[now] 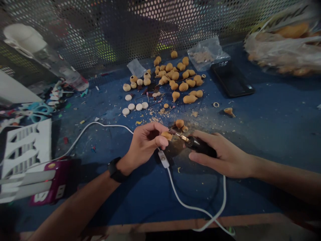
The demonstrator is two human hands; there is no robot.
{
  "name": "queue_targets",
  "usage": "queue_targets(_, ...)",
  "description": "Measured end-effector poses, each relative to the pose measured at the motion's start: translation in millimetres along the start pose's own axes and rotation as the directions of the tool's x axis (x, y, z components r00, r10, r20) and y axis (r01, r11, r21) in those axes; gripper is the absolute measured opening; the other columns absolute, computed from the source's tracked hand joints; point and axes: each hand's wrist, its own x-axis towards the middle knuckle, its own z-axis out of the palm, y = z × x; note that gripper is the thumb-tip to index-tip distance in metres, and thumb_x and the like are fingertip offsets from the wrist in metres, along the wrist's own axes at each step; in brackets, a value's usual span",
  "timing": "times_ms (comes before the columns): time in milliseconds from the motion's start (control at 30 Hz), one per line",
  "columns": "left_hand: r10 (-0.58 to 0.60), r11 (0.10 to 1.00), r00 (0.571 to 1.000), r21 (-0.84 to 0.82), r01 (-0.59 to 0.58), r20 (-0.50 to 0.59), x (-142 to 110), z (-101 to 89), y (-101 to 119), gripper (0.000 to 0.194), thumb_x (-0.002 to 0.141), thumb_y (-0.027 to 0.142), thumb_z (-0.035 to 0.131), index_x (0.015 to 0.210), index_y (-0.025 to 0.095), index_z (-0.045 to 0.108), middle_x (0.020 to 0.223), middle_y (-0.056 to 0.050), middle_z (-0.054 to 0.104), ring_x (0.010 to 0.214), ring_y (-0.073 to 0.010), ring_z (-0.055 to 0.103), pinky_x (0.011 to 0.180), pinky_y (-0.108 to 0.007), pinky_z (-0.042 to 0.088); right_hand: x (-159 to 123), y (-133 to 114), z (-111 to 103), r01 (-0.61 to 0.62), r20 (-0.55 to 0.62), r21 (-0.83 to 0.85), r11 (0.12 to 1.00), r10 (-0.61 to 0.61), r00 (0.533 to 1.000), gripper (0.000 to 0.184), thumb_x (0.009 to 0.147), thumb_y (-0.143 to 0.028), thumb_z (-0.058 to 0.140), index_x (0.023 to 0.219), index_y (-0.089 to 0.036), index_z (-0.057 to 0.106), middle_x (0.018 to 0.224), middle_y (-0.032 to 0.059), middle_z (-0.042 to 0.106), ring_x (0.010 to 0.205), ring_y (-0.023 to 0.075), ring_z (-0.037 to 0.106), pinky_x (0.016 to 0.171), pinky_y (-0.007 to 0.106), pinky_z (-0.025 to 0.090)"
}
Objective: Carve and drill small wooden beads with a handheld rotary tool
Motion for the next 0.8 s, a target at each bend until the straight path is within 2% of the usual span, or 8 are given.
queue_targets(167,0.005,1.000,1.000,-0.011,-0.005,-0.003,-0.1,0.3,-0.3,0.051,0.064,0.059,0.097,0.077,0.016,0.072,0.070,0.001,0.070,0.044,-0.0051,0.056,0.045,-0.018,0.050,-0.3,0.4,0.5,-0.011,0.004,0.018,1.000,0.011,1.000,0.025,0.104,-0.046,0.058,0.103,-0.022,0.060,0.071,-0.0036,0.061,0.056,0.0130,0.053,0.054,0.027,0.037)
queue_targets(400,0.007,1.000,1.000,0.010,-0.007,-0.007,0.0,0.3,-0.9,0.056,0.063,0.064,0.095,0.075,0.015,0.070,0.063,0.003,0.066,0.043,-0.0056,0.055,0.046,-0.019,0.050,-0.4,1.5,2.4,-0.007,-0.016,0.012,1.000,0.008,1.000,0.023,0.104,-0.044,0.057,0.104,-0.022,0.060,0.072,-0.0044,0.060,0.055,0.0124,0.052,0.055,0.027,0.036)
queue_targets(800,0.048,0.999,0.999,-0.001,-0.048,0.006,0.3,0.2,-1.7,0.052,0.068,0.061,0.094,0.075,0.015,0.071,0.063,0.002,0.066,0.043,-0.0060,0.056,0.046,-0.018,0.049,-0.2,2.5,1.2,0.015,-0.004,0.015,1.000,-0.015,1.000,0.022,0.105,-0.043,0.057,0.106,-0.021,0.060,0.072,-0.0048,0.062,0.056,0.0118,0.054,0.054,0.027,0.038)
